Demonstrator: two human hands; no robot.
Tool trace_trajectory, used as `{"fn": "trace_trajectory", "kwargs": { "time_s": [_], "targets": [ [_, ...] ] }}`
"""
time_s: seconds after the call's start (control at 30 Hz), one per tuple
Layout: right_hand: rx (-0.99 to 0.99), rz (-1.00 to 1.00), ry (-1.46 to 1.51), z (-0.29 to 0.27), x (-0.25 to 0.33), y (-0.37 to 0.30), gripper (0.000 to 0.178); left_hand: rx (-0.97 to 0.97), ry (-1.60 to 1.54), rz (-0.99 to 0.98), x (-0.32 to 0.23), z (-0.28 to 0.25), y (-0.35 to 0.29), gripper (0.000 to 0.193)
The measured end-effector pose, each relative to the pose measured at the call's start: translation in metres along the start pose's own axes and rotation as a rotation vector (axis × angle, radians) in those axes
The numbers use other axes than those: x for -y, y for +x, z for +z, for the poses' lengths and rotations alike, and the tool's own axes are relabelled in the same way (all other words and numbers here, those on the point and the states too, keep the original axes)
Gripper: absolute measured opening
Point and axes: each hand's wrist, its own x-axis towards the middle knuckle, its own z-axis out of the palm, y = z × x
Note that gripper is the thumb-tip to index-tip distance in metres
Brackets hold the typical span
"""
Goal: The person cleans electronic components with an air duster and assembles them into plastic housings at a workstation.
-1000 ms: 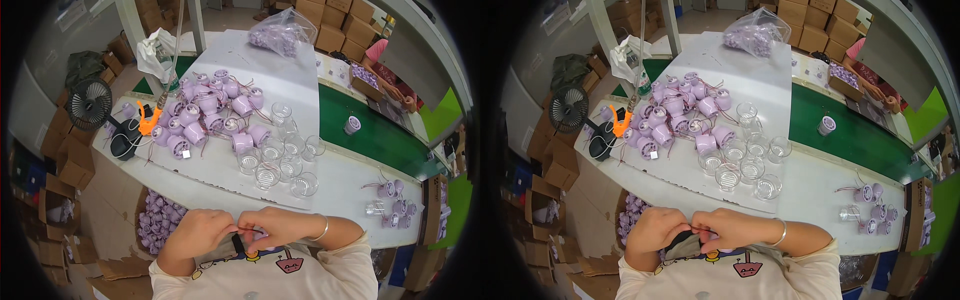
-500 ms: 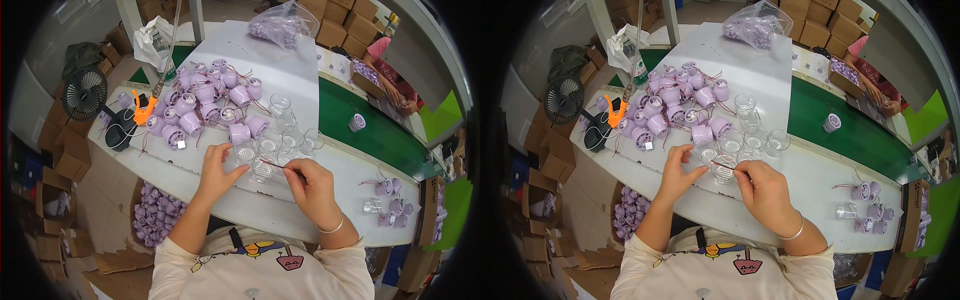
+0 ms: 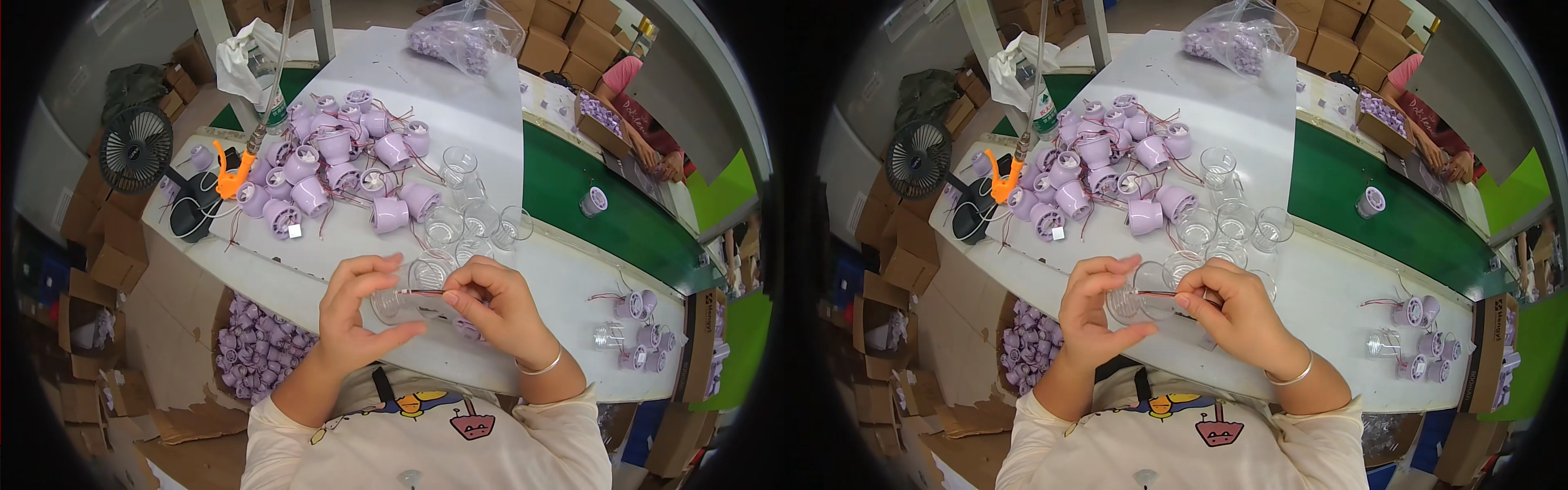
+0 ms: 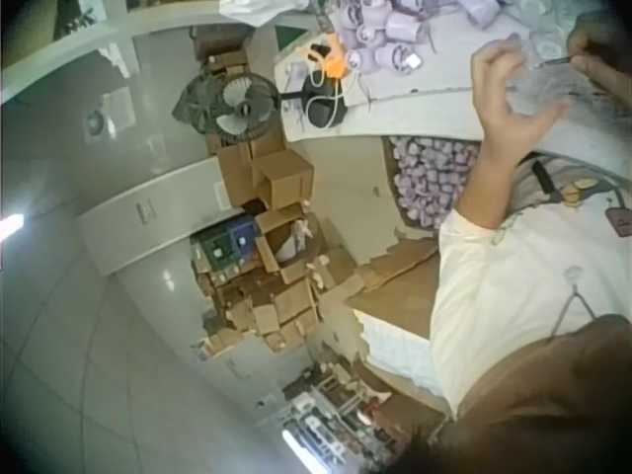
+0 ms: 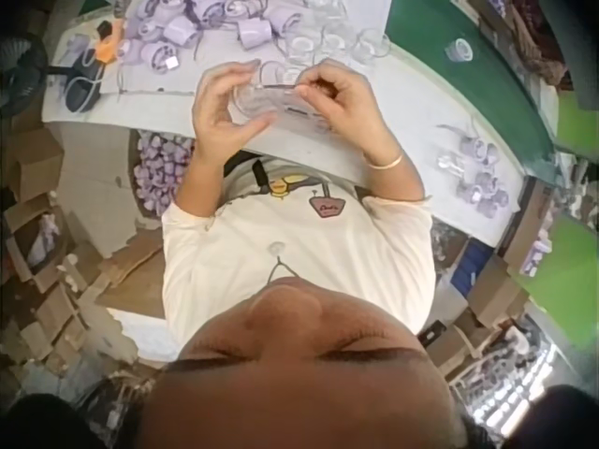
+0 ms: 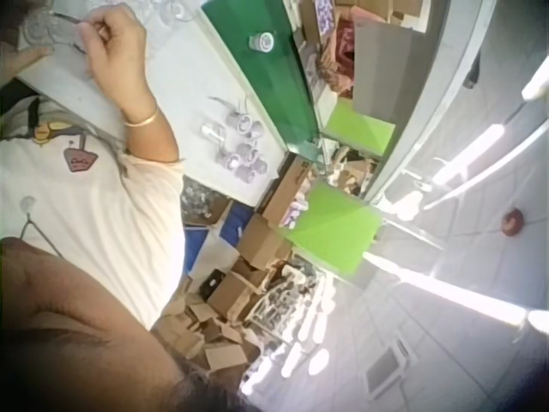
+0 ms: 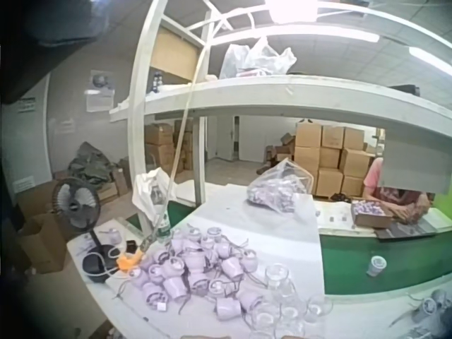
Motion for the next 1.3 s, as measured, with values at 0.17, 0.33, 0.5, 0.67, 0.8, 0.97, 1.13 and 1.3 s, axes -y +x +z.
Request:
{"fn": "trace_trajectory", "kwargs": {
  "time_s": [0.17, 0.33, 0.5, 0.67, 0.8, 0.97, 1.13, 1.3],
  "targets": [
    [0.188, 0.227, 0.396, -0.003, -0.005, 0.001, 0.01, -0.069, -0.116, 0.011, -0.008, 0.008, -0.003, 0.078],
    [0.303, 0.382, 0.64, -0.006, -0.002, 0.006, 0.009, -0.063, -0.17, 0.067, -0.003, 0.007, -0.007, 0.09],
    [0.378, 0.336, 0.594, -0.004, -0.005, 0.003, 0.007, -0.031, -0.018, -0.026, -0.015, 0.004, -0.004, 0.077],
    [0.369, 0.252, 0.528, 0.003, -0.005, -0.003, 0.007, 0.067, -0.019, 0.025, -0.022, 0.011, -0.003, 0.064],
    [0.311, 0.173, 0.553, 0.008, -0.006, -0.007, 0.011, 0.058, -0.004, 0.044, -0.023, 0.012, 0.0, 0.034],
    [0.139, -0.09, 0.479, 0.007, 0.003, -0.009, 0.023, -0.203, -0.007, 0.006, -0.025, 0.018, -0.002, 0.034],
    [0.205, 0.001, 0.52, 0.003, -0.004, -0.002, 0.051, -0.37, -0.085, 0.102, -0.015, 0.011, -0.005, 0.047],
    [0.74, 0.557, 1.19, 0.028, -0.037, 0.006, 0.085, -0.384, -0.212, 0.176, -0.016, 0.009, -0.003, 0.047]
  ]
}}
